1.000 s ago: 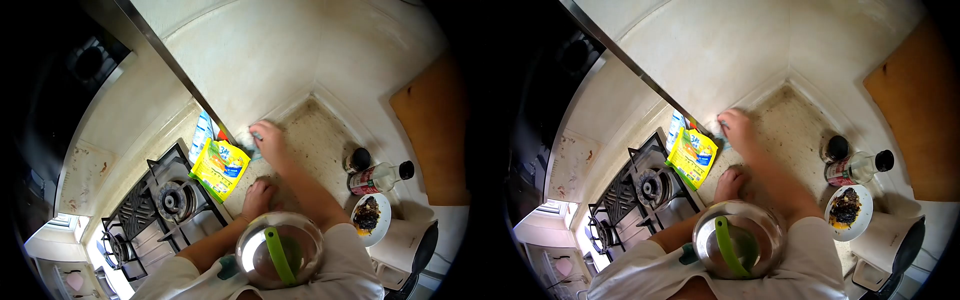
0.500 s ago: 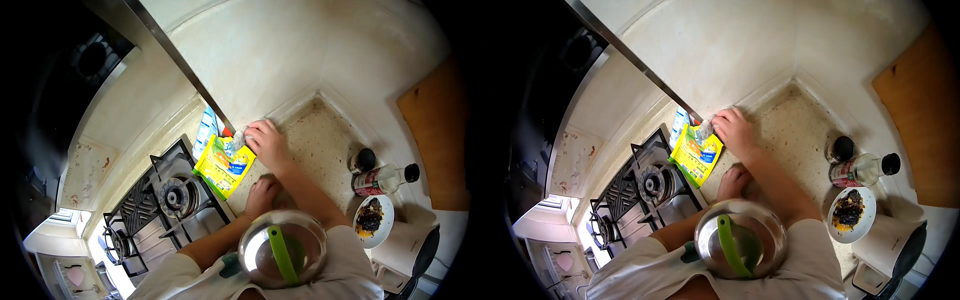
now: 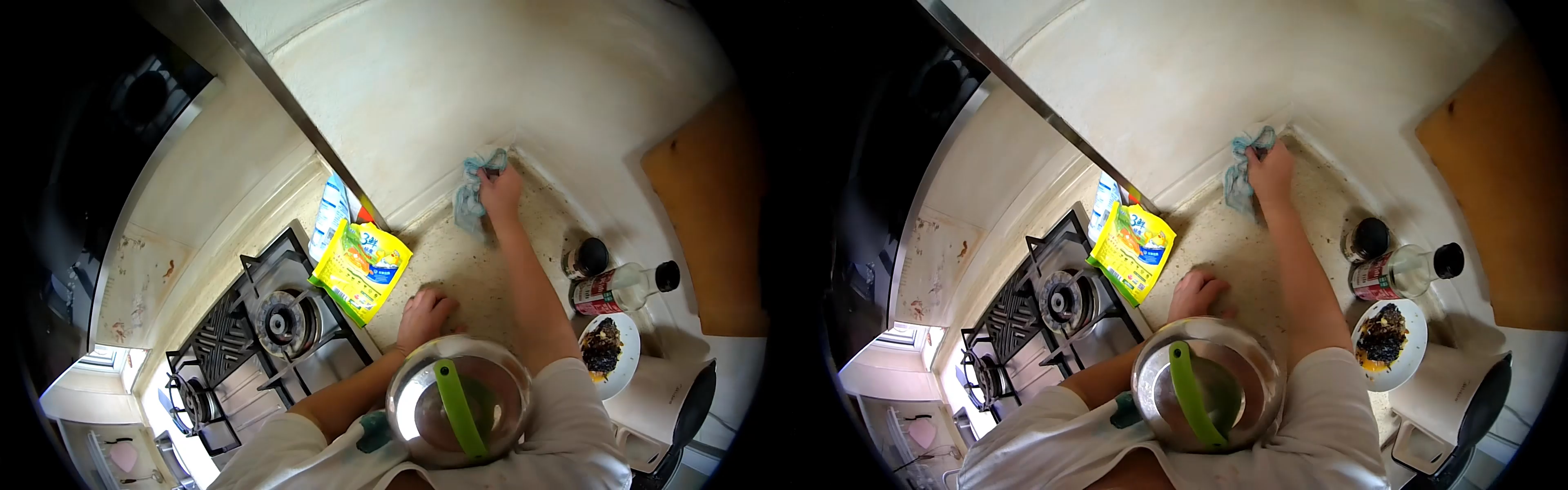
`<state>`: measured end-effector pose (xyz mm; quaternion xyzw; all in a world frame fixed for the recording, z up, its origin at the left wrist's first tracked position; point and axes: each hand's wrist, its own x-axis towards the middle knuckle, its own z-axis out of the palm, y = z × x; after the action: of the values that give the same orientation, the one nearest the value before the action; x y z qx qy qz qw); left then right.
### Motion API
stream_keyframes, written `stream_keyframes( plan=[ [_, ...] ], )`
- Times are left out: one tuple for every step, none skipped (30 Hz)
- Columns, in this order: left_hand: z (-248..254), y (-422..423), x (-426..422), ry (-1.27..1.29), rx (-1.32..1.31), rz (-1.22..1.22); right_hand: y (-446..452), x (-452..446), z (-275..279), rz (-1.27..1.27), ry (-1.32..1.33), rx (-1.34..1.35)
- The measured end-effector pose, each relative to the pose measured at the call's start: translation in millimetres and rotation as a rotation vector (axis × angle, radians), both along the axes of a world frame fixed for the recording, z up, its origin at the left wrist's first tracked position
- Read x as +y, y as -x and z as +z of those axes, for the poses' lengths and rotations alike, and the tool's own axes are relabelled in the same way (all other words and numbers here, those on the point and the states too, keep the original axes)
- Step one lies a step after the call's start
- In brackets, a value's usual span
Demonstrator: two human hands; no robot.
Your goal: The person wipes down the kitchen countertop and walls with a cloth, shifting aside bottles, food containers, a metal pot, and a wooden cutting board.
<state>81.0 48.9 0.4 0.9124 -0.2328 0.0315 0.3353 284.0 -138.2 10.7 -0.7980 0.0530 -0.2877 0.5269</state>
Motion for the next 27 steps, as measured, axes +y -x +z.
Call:
stream_keyframes(
  plan=[
    [-3,0,-1,0.002,-0.008,-0.005,0,4,4,-0.007,-0.034,-0.027],
    [-4,1,-1,0.015,-0.011,0.004,0,8,5,-0.01,-0.034,-0.038],
    [-4,0,0,0.027,-0.014,0.013,2,15,5,-0.068,-0.027,-0.055],
    [-6,-2,2,0.027,-0.02,0.011,7,21,3,-0.124,-0.018,-0.069],
    [-5,-2,3,0.028,-0.021,-0.001,12,26,1,-0.002,-0.025,0.11],
    [-5,0,2,0.034,-0.021,-0.014,20,30,1,0.119,-0.027,0.29],
    [-5,0,1,0.045,-0.022,-0.019,32,33,-1,0.257,-0.038,0.262],
    [-7,0,2,0.058,-0.033,-0.019,46,35,-2,0.395,-0.047,0.233],
    [-10,-1,4,0.07,-0.046,-0.018,56,32,-10,0.388,-0.037,0.229],
    [-16,-2,5,0.092,-0.048,-0.026,65,30,-18,0.432,-0.005,0.248],
    [-29,-7,8,0.101,-0.058,-0.031,73,26,-24,0.476,0.027,0.265],
    [-45,-12,11,0.087,-0.095,-0.016,83,21,-23,0.471,0.039,0.257],
    [-51,-14,12,0.074,-0.128,0.0,94,16,-22,0.569,-0.171,0.288],
    [-38,-14,13,0.288,-0.076,-0.044,106,11,-22,0.663,-0.387,0.319],
    [-31,-13,9,0.296,-0.079,-0.05,118,5,-17,0.656,-0.379,0.317],
    [-25,-12,4,0.381,-0.153,0.006,132,-1,-12,0.499,-0.324,0.235],
    [-18,-11,0,0.462,-0.223,0.065,147,-7,-4,0.343,-0.271,0.156],
    [-6,-12,-6,0.446,-0.265,0.105,163,-14,6,0.337,-0.27,0.158],
    [1,-21,-12,0.448,-0.261,0.103,179,-22,18,0.333,-0.44,0.267],
    [8,-31,-17,0.411,-0.305,0.04,194,-28,27,0.327,-0.612,0.379],
    [12,-37,-21,0.373,-0.349,-0.023,209,-31,32,0.325,-0.612,0.384],
    [13,-41,-25,0.375,-0.347,-0.022,221,-34,37,0.346,-0.629,0.409],
    [12,-46,-29,0.218,-0.35,-0.002,232,-36,41,0.367,-0.645,0.43],
    [8,-51,-31,0.06,-0.352,0.014,243,-36,44,0.366,-0.637,0.435],
    [6,-57,-30,0.063,-0.354,0.01,254,-36,47,0.363,-0.636,0.431],
    [2,-65,-27,0.007,-0.257,0.004,265,-35,49,0.405,-0.622,0.413],
    [-3,-71,-24,-0.048,-0.159,-0.002,274,-35,49,0.448,-0.608,0.395]
  ],
)
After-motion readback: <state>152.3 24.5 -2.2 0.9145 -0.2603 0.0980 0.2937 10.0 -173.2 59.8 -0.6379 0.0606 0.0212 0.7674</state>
